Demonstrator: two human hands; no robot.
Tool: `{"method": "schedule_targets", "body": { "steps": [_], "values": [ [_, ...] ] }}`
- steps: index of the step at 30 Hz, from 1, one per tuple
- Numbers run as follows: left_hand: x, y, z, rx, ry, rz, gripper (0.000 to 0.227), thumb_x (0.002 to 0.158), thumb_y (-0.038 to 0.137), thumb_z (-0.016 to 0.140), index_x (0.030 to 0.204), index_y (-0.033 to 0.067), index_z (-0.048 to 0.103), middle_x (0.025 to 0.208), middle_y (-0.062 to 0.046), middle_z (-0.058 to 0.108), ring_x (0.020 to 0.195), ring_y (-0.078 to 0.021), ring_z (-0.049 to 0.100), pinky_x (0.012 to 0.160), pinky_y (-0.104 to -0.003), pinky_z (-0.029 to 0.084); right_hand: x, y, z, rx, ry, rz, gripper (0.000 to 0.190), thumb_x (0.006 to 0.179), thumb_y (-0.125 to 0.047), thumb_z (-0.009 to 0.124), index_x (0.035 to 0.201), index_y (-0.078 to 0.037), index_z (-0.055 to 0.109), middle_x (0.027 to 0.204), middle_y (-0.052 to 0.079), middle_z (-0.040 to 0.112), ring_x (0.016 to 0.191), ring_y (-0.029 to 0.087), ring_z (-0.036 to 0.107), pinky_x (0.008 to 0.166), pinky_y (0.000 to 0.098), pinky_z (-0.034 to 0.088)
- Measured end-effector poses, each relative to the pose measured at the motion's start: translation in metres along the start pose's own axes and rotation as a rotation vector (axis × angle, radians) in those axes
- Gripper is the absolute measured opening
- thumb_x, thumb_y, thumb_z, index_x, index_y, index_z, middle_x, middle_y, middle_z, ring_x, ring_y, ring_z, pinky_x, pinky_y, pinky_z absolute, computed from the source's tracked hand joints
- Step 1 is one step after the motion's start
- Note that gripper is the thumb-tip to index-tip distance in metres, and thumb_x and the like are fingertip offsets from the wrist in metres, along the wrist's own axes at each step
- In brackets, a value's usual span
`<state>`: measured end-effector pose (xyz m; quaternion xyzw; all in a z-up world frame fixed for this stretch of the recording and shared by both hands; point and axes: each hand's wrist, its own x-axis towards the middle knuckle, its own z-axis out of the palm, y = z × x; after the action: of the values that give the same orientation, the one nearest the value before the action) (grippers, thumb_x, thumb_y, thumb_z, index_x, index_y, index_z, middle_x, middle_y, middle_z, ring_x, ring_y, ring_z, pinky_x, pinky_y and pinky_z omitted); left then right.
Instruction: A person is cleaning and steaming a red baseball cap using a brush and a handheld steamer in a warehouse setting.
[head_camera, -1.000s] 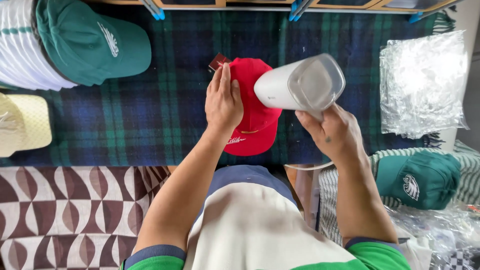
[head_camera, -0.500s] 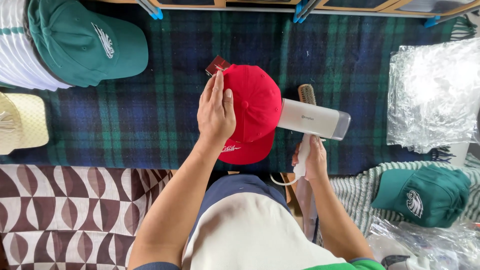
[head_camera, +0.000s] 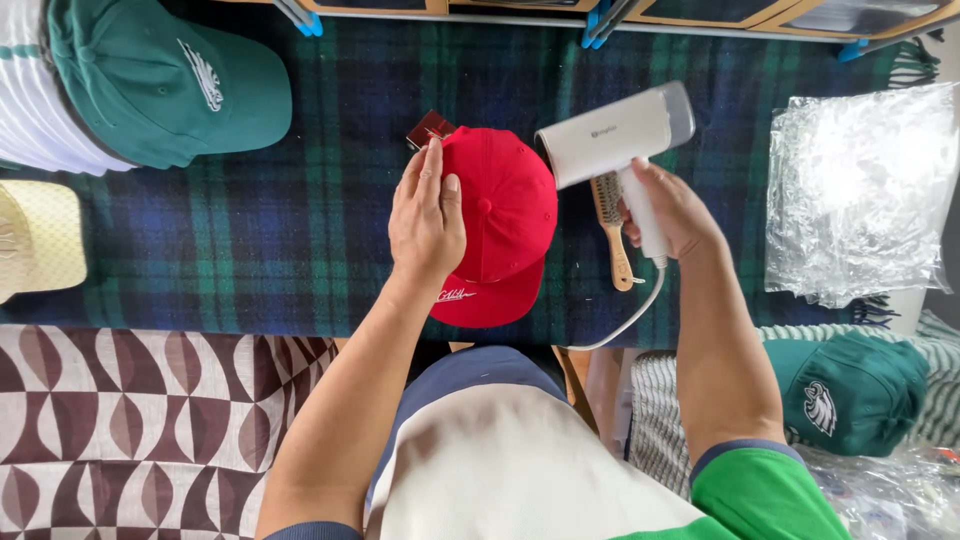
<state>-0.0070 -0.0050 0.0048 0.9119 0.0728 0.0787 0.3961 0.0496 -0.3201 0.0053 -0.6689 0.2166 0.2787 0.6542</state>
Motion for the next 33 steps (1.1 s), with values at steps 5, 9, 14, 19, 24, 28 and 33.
{"method": "schedule_targets", "body": {
  "steps": [5, 9, 14, 19, 24, 28, 33],
  "values": [
    [0.000, -0.010, 0.003, -0.012, -0.016, 0.027, 0.047, 0.113, 0.029, 0.041, 0.155, 0.0092, 0.044, 0.148, -0.020, 0.053, 0.141, -0.0365, 0.049, 0.117, -0.043, 0.041, -0.041, 0.073, 0.010, 0.172, 0.118, 0.113, 0.044, 0.104, -0.050, 0.057, 0.114, -0.007, 0.054, 0.064, 0.018, 0.056, 0.038, 0.029, 0.058, 0.031, 0.0389, 0.047],
    [-0.003, -0.021, 0.008, -0.103, 0.012, 0.037, 0.048, 0.113, 0.032, 0.039, 0.156, 0.0108, 0.044, 0.151, -0.017, 0.053, 0.144, -0.0332, 0.047, 0.119, -0.042, 0.040, -0.099, 0.136, 0.030, 0.202, 0.259, -0.047, 0.035, 0.110, -0.040, 0.046, 0.107, -0.006, 0.051, 0.058, 0.022, 0.056, 0.034, 0.033, 0.058, 0.027, 0.0415, 0.047],
    [-0.030, -0.004, -0.026, -0.310, -0.116, -0.241, 0.061, 0.111, 0.055, 0.027, 0.164, 0.0234, 0.028, 0.162, -0.017, 0.040, 0.147, -0.0398, 0.041, 0.121, -0.051, 0.034, -0.153, 0.136, 0.054, -0.198, 0.333, -0.485, 0.037, 0.107, -0.035, 0.054, 0.090, -0.004, 0.067, 0.057, 0.015, 0.064, 0.040, 0.026, 0.062, 0.039, 0.0354, 0.051],
    [-0.090, -0.028, -0.019, -0.427, -0.167, -0.461, 0.066, 0.108, 0.057, 0.028, 0.165, 0.0232, 0.024, 0.164, -0.021, 0.034, 0.148, -0.0433, 0.037, 0.122, -0.054, 0.031, -0.151, 0.056, 0.078, -0.887, 0.403, -1.098, 0.015, 0.094, -0.015, 0.074, 0.106, -0.007, 0.079, 0.082, 0.011, 0.069, 0.067, 0.033, 0.068, 0.059, 0.0402, 0.057],
    [-0.135, -0.111, 0.035, -0.595, -0.186, -0.705, 0.032, 0.105, 0.038, 0.061, 0.129, 0.0182, 0.066, 0.110, -0.009, 0.072, 0.108, -0.0240, 0.068, 0.093, -0.043, 0.052, -0.169, 0.005, 0.108, -0.842, 0.536, -0.895, 0.029, 0.104, -0.027, 0.076, 0.099, 0.001, 0.068, 0.081, 0.024, 0.067, 0.083, 0.047, 0.068, 0.068, 0.0508, 0.055],
    [-0.130, -0.097, 0.021, -0.585, -0.206, -0.735, 0.024, 0.106, 0.037, 0.058, 0.114, 0.0166, 0.068, 0.099, -0.007, 0.075, 0.095, -0.0225, 0.071, 0.083, -0.039, 0.054, -0.189, 0.050, 0.088, -0.829, 0.514, -0.751, 0.030, 0.098, -0.034, 0.079, 0.088, -0.007, 0.072, 0.073, 0.014, 0.069, 0.079, 0.036, 0.071, 0.069, 0.0398, 0.057],
    [-0.126, -0.109, 0.030, -0.547, -0.281, -0.732, 0.025, 0.105, 0.043, 0.059, 0.107, 0.0198, 0.067, 0.093, -0.004, 0.075, 0.091, -0.0206, 0.072, 0.081, -0.039, 0.054, -0.154, 0.023, 0.097, -0.750, 0.521, -0.991, 0.025, 0.104, -0.021, 0.076, 0.098, 0.003, 0.070, 0.080, 0.019, 0.069, 0.078, 0.039, 0.071, 0.071, 0.0430, 0.056]
  ]
}}
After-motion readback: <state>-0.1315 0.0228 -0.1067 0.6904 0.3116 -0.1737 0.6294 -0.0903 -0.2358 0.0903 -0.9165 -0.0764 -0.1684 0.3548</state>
